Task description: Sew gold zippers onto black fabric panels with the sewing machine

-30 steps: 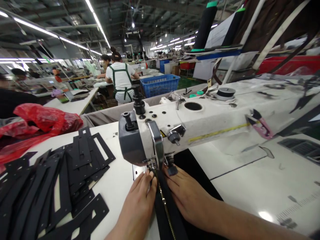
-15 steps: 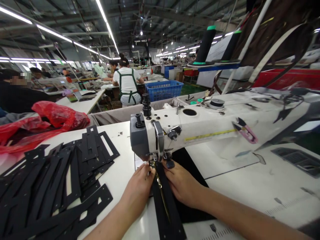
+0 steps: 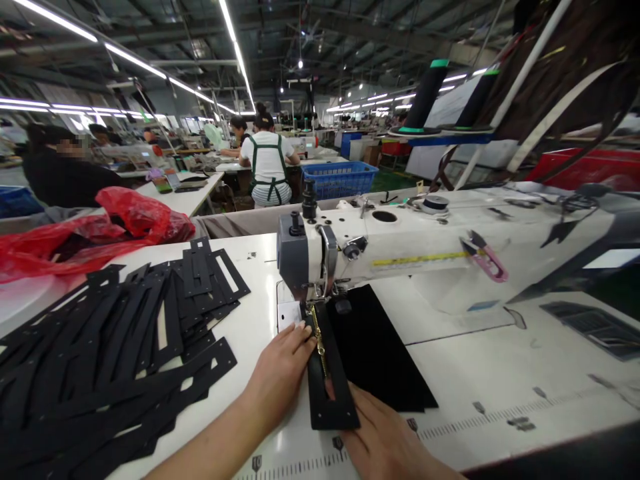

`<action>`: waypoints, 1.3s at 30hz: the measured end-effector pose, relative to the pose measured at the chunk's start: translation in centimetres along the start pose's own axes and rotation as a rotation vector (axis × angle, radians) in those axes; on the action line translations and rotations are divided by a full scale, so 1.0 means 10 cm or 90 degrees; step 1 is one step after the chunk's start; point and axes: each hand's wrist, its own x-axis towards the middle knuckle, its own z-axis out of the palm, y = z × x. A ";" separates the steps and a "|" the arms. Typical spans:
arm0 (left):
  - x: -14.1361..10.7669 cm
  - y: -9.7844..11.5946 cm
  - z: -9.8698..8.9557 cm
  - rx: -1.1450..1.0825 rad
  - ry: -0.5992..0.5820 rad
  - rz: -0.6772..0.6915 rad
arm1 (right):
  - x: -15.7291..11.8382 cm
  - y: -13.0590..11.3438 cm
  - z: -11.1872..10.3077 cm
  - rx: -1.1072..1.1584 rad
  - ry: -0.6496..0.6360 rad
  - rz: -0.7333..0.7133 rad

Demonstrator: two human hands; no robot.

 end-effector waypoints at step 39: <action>0.12 -0.03 0.04 -0.067 -0.022 -0.048 | 0.64 0.77 0.03 0.059 -0.208 0.100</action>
